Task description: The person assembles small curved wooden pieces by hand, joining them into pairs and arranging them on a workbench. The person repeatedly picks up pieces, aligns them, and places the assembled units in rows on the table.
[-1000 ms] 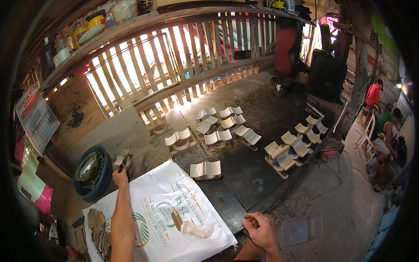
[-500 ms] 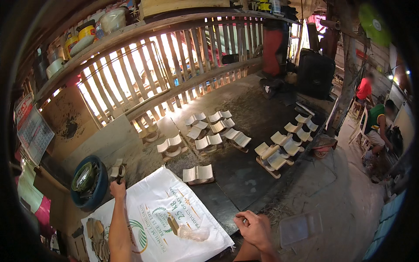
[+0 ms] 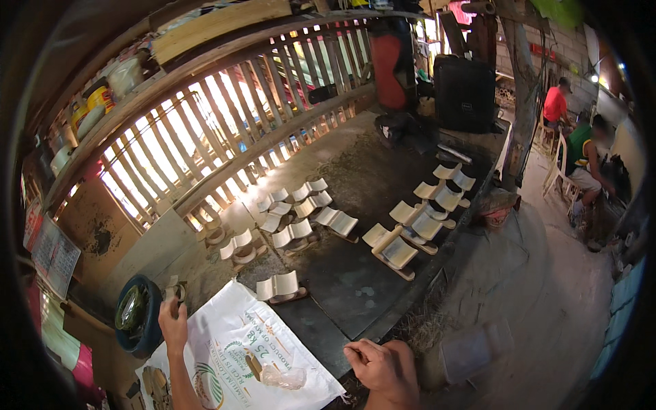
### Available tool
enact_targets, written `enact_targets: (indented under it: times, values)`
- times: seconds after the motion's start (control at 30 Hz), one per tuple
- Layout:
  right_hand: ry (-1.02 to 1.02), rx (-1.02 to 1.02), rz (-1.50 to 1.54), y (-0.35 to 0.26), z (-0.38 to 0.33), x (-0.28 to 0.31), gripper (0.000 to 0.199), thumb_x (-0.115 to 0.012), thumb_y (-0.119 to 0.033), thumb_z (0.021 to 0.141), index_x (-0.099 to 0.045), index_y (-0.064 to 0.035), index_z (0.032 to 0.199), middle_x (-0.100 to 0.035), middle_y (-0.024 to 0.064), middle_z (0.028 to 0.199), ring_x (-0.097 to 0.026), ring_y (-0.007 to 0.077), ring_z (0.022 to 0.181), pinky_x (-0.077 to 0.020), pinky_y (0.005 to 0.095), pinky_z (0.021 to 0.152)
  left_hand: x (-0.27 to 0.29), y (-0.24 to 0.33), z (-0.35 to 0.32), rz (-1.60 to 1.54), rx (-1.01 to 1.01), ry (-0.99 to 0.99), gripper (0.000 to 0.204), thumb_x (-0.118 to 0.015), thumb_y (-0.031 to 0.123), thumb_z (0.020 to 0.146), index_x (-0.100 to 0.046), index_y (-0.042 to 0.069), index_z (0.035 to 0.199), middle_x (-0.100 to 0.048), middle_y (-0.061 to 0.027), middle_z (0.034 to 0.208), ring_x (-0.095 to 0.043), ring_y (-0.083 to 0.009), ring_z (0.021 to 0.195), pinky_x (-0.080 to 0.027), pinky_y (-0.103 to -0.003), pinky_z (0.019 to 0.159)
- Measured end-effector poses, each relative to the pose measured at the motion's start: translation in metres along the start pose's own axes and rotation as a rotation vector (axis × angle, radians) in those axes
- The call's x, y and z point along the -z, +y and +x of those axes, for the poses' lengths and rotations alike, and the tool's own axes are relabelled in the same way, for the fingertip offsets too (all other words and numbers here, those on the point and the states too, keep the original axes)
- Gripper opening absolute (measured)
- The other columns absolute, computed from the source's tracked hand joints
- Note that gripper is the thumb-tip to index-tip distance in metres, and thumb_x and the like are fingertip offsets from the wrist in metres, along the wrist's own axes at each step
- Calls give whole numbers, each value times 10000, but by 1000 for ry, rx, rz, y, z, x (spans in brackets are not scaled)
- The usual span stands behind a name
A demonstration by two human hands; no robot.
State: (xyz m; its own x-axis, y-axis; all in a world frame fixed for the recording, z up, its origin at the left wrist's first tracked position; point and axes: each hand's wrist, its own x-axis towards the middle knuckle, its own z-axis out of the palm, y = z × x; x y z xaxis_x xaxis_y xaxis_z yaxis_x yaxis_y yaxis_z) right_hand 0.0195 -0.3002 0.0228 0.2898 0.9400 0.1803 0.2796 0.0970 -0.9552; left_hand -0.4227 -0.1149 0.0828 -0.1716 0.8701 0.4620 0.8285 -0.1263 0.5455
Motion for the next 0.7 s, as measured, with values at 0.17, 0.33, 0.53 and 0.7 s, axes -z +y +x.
enact_targets:
  times: [0.17, 0.33, 0.53, 0.7]
  values:
    - [7, 57, 38, 2, -1, 1, 129, -774, -99, 948, -733, 12, 999, -687, 85, 823, -569, 148, 568, -447, 312, 528, -54, 158, 63, -304, -238, -308, 373, -717, 80, 917, -677, -38, 1268, -697, -145, 1145, -687, -220, 996, -540, -340, 898]
    - [-12, 84, -19, -9, -2, 8, 93, -718, -102, 967, -695, -16, 997, -678, 180, 906, -698, 392, 836, -555, 438, 709, -156, 238, 120, -84, -570, -549, 543, -722, 248, 937, -611, -14, 1399, -688, -215, 1271, -677, -360, 1159, -518, -451, 1019]
    - [-13, 100, -31, -7, 0, 8, 109, -724, -117, 964, -701, -21, 1010, -687, 168, 929, -694, 396, 834, -558, 452, 692, -261, 266, 160, 137, -642, -668, 789, -798, 296, 856, -488, 24, 1528, -641, -248, 1370, -586, -400, 1309, -468, -492, 1108]
    - [-40, 68, 6, -7, 0, 11, 114, -731, -111, 956, -702, -17, 1015, -685, 171, 925, -693, 398, 826, -556, 452, 684, -287, 273, 171, 196, -549, -783, 895, -836, 295, 802, -444, 2, 1551, -626, -284, 1411, -586, -431, 1330, -469, -492, 1127]
